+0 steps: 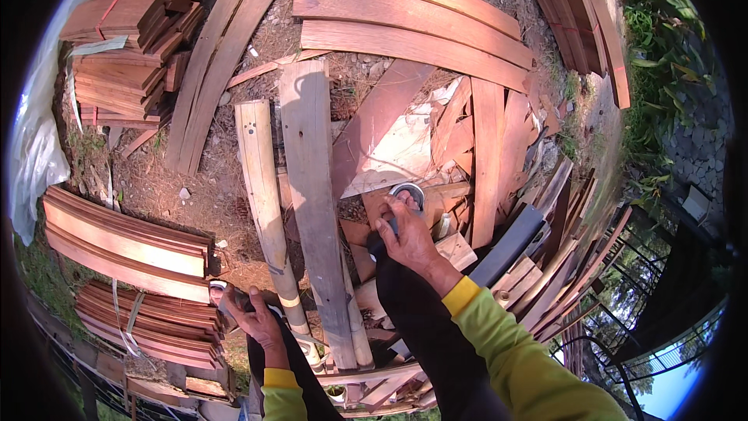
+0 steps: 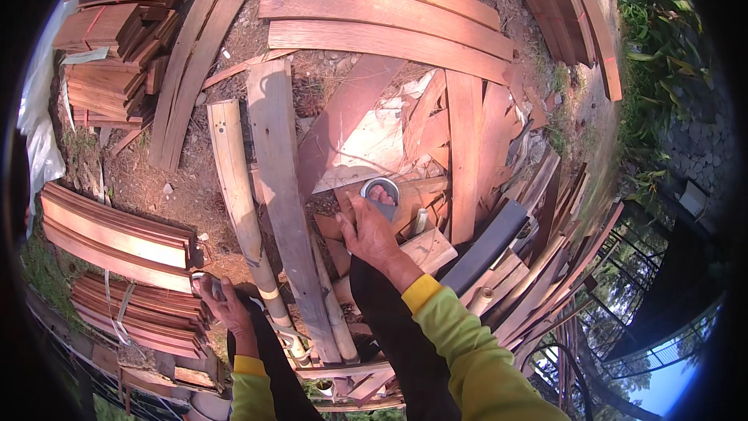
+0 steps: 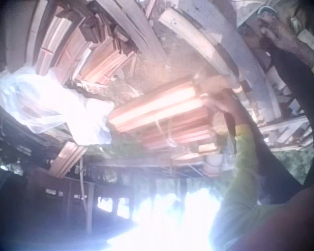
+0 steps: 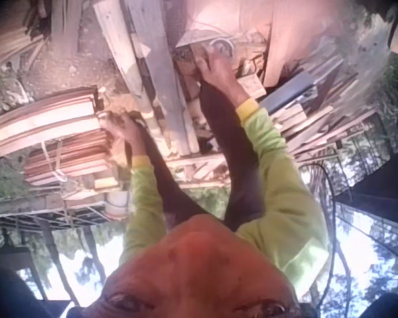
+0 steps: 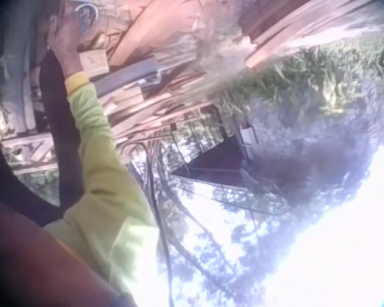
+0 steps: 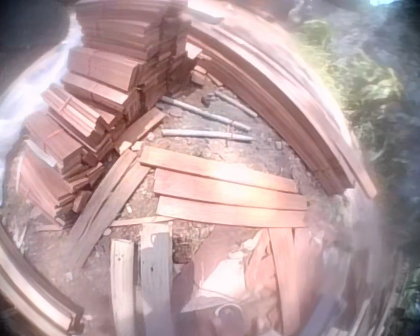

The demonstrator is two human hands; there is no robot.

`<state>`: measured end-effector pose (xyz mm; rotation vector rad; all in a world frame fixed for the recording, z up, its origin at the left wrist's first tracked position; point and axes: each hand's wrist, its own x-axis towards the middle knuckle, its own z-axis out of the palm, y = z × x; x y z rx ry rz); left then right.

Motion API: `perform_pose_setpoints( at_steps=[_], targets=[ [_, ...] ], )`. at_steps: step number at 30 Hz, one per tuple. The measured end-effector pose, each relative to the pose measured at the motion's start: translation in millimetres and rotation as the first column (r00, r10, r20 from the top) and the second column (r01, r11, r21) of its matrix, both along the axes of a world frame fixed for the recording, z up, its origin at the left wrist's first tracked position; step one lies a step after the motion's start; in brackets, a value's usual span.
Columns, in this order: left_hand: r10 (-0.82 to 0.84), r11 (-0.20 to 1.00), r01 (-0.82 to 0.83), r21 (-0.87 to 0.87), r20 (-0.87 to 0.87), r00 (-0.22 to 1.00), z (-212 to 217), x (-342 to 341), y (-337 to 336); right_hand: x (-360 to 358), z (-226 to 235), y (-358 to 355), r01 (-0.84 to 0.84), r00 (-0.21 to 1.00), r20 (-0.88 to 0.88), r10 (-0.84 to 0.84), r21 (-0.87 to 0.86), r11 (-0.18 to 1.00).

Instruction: The person gathers reddish-brown wooden planks from a pile on the ground and stacks them into a neat bundle. They then secure the bundle using a white strap, wrapping it around the wood and tying a knot to hold the planks together.

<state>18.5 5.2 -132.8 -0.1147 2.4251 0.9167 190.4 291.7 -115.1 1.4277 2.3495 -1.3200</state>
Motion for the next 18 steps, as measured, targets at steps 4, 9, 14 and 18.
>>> perform_pose_setpoints(
  at_steps=[4,9,14,18],
  targets=[
    [-0.019,0.984,-0.024,0.179,0.235,0.972,17.2,70.9,46.7,27.8,-36.8,161.3,-0.153,0.967,0.24,0.087,0.276,0.949],
    [0.026,0.93,-0.173,0.323,0.412,0.911,19.6,154.2,99.5,12.6,-67.5,324.7,-0.51,0.76,0.622,0.188,0.391,0.766],
    [0.052,0.896,-0.258,0.36,0.493,0.868,12.7,193.8,169.4,-2.3,-77.3,394.4,-0.581,0.781,0.545,0.306,0.451,0.678],
    [0.072,0.867,-0.287,0.408,0.466,0.882,-1.4,204.0,217.3,8.3,-92.0,403.0,-0.474,0.785,0.563,0.257,0.279,0.835]
  ],
)
